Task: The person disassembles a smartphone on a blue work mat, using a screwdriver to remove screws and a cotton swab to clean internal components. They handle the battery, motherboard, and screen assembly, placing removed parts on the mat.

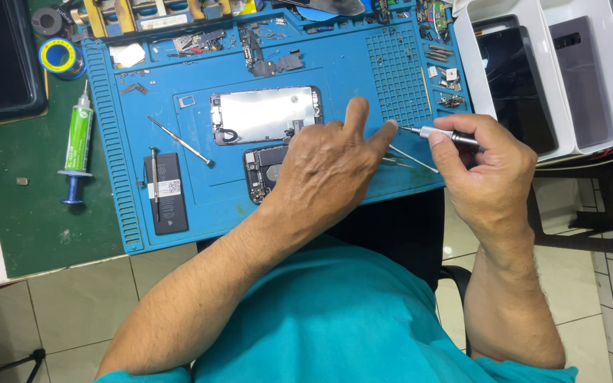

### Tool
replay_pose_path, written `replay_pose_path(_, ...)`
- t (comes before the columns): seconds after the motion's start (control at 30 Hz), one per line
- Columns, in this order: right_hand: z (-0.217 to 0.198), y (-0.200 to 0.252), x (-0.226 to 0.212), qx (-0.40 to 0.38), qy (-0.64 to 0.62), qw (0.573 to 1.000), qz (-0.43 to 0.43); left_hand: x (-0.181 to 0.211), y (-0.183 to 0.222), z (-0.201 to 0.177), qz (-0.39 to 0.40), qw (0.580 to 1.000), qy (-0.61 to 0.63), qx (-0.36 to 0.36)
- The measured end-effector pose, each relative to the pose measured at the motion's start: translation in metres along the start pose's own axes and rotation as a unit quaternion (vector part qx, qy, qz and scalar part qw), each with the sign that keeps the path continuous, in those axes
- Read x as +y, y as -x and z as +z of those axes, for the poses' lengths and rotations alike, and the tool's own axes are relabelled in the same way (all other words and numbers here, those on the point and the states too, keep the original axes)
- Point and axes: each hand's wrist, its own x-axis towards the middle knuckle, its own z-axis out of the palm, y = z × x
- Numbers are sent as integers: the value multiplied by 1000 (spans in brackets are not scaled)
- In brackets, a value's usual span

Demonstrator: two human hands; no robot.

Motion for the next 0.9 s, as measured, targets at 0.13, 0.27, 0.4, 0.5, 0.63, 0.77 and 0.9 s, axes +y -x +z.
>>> replay_pose_path(0.13, 0, 0, 1, 0, -2, 1000, 1, 4, -7, 5, -9, 1000, 18, 6)
replay_pose_path(0.27, -3, 2, -3, 12, 0, 1000, -14, 4, -10, 6, -22, 998, 54, -31)
replay_pose_path(0.4, -8, 10, -3, 39, 21, 999, -12, -5, -8, -12, -31, 996, 71, -52)
replay_pose_path(0.5, -7, 19, -12, 33, -14, 999, 13, -15, 8, -40, -44, 997, 53, -25)
replay_pose_path(0.63, 0, 24, -25, -22, -53, 998, 8, -21, 38, -53, -72, 994, 81, -8)
replay_pose_path(0.77, 6, 24, -32, -56, -67, 996, -27, -21, 64, -55, -93, 991, 87, -38)
replay_pose_path(0.9, 9, 22, -33, -69, -54, 996, -28, -19, 75, -57, -87, 994, 63, -17)
